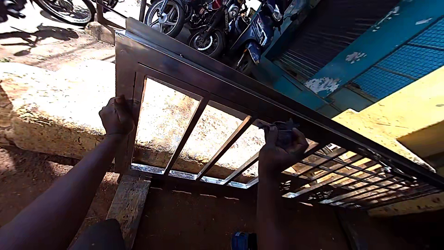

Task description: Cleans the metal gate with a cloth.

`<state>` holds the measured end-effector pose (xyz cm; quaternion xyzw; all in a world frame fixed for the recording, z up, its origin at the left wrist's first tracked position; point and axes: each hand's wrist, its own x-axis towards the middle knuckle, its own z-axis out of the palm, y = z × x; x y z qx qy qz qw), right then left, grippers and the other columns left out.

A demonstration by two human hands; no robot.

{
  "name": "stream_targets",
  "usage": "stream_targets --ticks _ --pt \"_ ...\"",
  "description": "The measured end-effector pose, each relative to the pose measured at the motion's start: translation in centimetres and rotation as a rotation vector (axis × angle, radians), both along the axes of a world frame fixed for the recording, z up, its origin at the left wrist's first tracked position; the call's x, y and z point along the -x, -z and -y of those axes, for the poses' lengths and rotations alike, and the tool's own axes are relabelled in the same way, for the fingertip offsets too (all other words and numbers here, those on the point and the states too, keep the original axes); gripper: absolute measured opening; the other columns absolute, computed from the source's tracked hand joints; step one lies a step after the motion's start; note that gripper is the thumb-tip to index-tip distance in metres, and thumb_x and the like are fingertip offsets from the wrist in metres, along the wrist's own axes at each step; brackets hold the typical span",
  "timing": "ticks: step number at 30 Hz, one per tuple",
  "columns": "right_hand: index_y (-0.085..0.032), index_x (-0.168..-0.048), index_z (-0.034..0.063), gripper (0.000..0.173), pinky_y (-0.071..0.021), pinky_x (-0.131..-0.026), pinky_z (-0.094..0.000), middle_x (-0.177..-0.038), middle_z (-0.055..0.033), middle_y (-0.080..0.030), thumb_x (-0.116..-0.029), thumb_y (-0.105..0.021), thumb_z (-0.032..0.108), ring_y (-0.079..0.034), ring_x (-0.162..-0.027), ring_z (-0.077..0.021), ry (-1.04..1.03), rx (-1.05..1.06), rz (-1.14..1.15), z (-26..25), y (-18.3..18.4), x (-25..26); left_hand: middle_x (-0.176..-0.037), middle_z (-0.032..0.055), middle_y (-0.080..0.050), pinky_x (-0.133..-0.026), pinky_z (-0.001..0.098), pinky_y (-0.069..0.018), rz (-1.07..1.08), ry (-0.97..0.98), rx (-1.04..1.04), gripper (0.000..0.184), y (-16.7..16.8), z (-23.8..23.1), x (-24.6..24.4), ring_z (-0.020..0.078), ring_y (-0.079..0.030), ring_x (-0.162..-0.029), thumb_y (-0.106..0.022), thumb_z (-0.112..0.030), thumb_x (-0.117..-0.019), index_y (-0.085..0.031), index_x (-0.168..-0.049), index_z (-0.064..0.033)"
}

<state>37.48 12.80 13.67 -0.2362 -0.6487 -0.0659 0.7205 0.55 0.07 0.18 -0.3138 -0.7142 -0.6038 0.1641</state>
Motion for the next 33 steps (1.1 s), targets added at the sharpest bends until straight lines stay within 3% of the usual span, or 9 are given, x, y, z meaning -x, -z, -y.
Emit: stream_targets --ticks 2,5,8,12,15,21,26,29,33 --pt "-0.065 -0.114 -0.0087 0.036 -0.0529 -0.098 -0.0328 -0.113 -0.0197 -0.064 -0.0902 -0.079 0.015 -0.064 -0.11 -0.0218 0.137 -0.112 0.112 -1.3 -0.8 1.0 -0.087 0.0292 -0.065 -0.072 0.0622 -0.0485 0.005 0.008 0.002 0.085 -0.3 0.1 0.0 0.0433 -0.068 -0.083 -0.006 -0.057 -0.1066 -0.06 -0.101 0.0084" --pt "-0.067 -0.112 -0.0062 0.038 -0.0534 -0.092 -0.042 -0.111 -0.0252 -0.063 -0.0895 -0.079 0.022 -0.063 -0.104 -0.0343 0.268 0.068 0.251 -1.7 0.2 3.1 -0.089 0.0303 -0.065 -0.075 0.0633 -0.0477 0.004 0.023 -0.019 0.083 -0.3 0.1 0.1 0.045 -0.067 -0.085 -0.008 -0.055 -0.1075 -0.061 -0.1 0.0089" --pt "-0.065 -0.104 -0.0083 0.031 -0.0566 -0.077 -0.0386 -0.092 -0.0211 -0.067 -0.0906 -0.075 0.018 -0.067 -0.083 -0.0272 0.264 0.128 0.192 -1.7 1.4 4.9 -0.089 0.0295 -0.065 -0.076 0.0634 -0.0466 0.01 0.032 -0.023 0.083 -0.3 0.0 0.3 0.0445 -0.067 -0.086 -0.007 -0.055 -0.1074 -0.061 -0.097 0.0076" --pt "-0.063 -0.108 -0.0075 0.031 -0.0562 -0.073 -0.0319 -0.088 -0.0155 -0.067 -0.0894 -0.073 0.015 -0.067 -0.077 -0.0174 0.271 0.203 -0.011 -1.8 2.3 7.4 -0.087 0.0291 -0.064 -0.073 0.0636 -0.0459 -0.004 0.038 -0.024 0.085 -0.3 0.0 0.4 0.0447 -0.066 -0.083 -0.005 -0.058 -0.1064 -0.059 -0.094 0.0074" --pt "-0.063 -0.103 -0.0059 0.025 -0.0545 -0.066 -0.0279 -0.079 -0.0104 -0.065 -0.0859 -0.072 0.011 -0.065 -0.069 -0.012 0.307 0.193 -0.131 -2.1 2.3 9.0 -0.087 0.0283 -0.064 -0.073 0.0629 -0.0463 -0.002 0.029 -0.029 0.084 -0.1 0.0 0.4 0.0432 -0.066 -0.082 -0.007 -0.057 -0.107 -0.06 -0.095 0.0068" --pt "-0.062 -0.09 0.0005 0.018 -0.0502 -0.058 -0.0293 -0.067 -0.004 -0.059 -0.0823 -0.072 0.014 -0.06 -0.059 -0.0106 0.42 0.165 -0.213 -2.5 2.1 9.9 -0.076 0.0223 -0.062 -0.066 0.0583 -0.0463 -0.02 0.003 -0.076 0.083 0.3 -0.3 0.5 0.0376 -0.064 -0.072 -0.008 -0.059 -0.1069 -0.06 -0.088 0.0039" --pt "-0.061 -0.088 -0.0001 0.015 -0.047 -0.056 -0.0232 -0.066 -0.002 -0.057 -0.083 -0.07 0.011 -0.057 -0.057 -0.0052 0.397 0.162 -0.268 -2.5 2.0 10.3 -0.072 0.0221 -0.06 -0.063 0.0571 -0.0469 -0.011 -0.026 -0.082 0.083 0.5 -0.4 0.4 0.0366 -0.063 -0.068 -0.01 -0.058 -0.1073 -0.059 -0.09 0.006" --pt "-0.061 -0.087 -0.002 0.012 -0.0488 -0.057 -0.0223 -0.066 -0.0031 -0.057 -0.0807 -0.067 0.007 -0.057 -0.058 -0.0048 0.357 0.127 -0.273 -2.7 2.2 10.2 -0.076 0.0249 -0.062 -0.065 0.0586 -0.0468 -0.009 -0.035 -0.079 0.077 0.2 -0.2 0.1 0.0389 -0.065 -0.072 -0.013 -0.052 -0.1091 -0.06 -0.095 0.0072" --pt "-0.06 -0.09 -0.0023 0.014 -0.0508 -0.059 -0.0189 -0.07 -0.002 -0.057 -0.0828 -0.066 0.008 -0.059 -0.06 -0.0017 0.298 0.095 -0.284 -3.0 2.5 10.1 -0.072 0.0221 -0.061 -0.063 0.055 -0.0468 -0.012 -0.042 -0.1 0.077 0.2 -0.4 0.1 0.0346 -0.064 -0.069 -0.013 -0.054 -0.1091 -0.06 -0.093 0.0052"
